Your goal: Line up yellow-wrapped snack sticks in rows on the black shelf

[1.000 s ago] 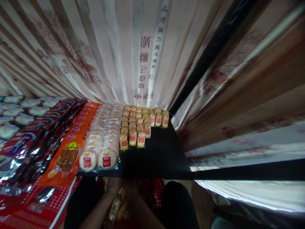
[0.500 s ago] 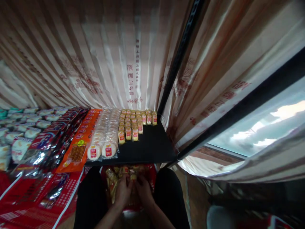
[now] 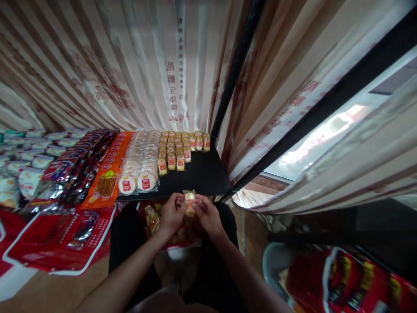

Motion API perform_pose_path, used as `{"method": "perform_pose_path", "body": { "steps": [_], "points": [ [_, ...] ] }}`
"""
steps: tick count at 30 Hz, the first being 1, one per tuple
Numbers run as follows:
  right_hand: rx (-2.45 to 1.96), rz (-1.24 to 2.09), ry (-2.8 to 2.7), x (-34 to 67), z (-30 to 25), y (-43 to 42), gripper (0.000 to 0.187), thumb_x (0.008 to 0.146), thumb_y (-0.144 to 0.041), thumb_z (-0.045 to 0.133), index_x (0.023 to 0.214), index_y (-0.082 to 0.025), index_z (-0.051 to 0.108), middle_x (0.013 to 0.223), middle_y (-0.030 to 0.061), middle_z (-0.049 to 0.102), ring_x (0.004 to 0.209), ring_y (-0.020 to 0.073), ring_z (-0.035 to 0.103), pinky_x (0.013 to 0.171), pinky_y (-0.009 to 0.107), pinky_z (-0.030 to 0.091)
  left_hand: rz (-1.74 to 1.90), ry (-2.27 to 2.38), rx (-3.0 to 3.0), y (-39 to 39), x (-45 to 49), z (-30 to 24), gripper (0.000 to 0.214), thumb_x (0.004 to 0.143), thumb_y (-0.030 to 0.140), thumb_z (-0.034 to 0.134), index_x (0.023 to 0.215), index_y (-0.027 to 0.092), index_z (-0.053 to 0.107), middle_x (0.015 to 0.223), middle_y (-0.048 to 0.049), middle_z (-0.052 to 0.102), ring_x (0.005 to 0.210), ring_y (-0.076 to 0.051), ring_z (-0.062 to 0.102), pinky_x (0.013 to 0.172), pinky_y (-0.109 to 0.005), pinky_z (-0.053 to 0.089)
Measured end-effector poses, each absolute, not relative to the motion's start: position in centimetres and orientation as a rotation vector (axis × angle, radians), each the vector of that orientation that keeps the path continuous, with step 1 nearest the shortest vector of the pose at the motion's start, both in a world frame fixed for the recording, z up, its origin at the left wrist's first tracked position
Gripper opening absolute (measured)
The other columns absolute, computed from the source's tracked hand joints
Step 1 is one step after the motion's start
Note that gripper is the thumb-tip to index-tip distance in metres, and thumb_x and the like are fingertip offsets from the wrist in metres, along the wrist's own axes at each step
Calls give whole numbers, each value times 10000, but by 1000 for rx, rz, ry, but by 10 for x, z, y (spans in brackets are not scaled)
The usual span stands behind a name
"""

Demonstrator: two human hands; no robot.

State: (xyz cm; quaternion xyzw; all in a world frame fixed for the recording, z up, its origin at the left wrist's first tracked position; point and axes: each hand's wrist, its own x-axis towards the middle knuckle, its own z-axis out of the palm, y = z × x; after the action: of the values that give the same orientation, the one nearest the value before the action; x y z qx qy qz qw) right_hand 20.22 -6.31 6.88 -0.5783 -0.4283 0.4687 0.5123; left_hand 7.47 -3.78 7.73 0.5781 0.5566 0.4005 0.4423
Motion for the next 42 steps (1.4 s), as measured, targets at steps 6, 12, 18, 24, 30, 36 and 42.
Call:
{"method": "perform_pose_path", "body": {
  "steps": [6,12,18,24,30,36,42],
  "points": [
    [-1361,1067,-1064,217,78,-40,331,710,-307,582,1019,-188,598,916,45,672,793,148,633,741,282,526,1079,1368,1297,-7,96,84,183,747,313,567,853,164,554,768,-18,615,707,-124,588,655,-242,485],
    [-1415,969,-1099,231,65,-17,298,736,-305,571,1013,-203,607,903,34,666,796,142,621,747,282,521,1098,1341,1272,15,116,82,169,768,272,554,899,165,547,833,-36,623,764,-132,595,721,-272,494],
    [-1487,912,-1107,242,60,3,294,736,-300,555,1014,-217,603,907,31,664,783,151,620,741,304,520,1092,1362,1227,32,130,82,294,737,173,576,1027,166,530,815,-15,614,717,-107,586,684,-237,486],
    [-1487,864,-931,256,61,22,401,692,-342,600,1060,-189,564,910,45,640,807,167,626,765,334,517,1050,1172,816,48,141,87,416,690,117,597,1092,177,510,669,56,531,620,-78,567,651,-241,520],
    [-1445,1010,-749,258,69,32,575,640,-430,670,1129,-179,505,968,63,654,836,190,637,713,319,528,1235,940,458,52,161,95,330,692,82,592,989,180,488,761,24,613,734,-84,619,807,-287,511],
    [-1419,800,-789,267,72,58,535,699,-366,613,1187,-180,494,1018,68,639,809,157,630,764,310,519,1057,1272,714,63,171,79,240,742,148,568,977,146,519,910,-60,619,754,-112,610,703,-273,514],
    [-1587,584,-1102,283,73,114,425,728,-312,590,1126,-177,526,916,61,650,736,167,617,724,334,516,1023,1602,1410,75,178,77,317,800,130,451,1100,184,537,1155,-80,555,1048,-160,553,948,-329,437]
  ]
}}
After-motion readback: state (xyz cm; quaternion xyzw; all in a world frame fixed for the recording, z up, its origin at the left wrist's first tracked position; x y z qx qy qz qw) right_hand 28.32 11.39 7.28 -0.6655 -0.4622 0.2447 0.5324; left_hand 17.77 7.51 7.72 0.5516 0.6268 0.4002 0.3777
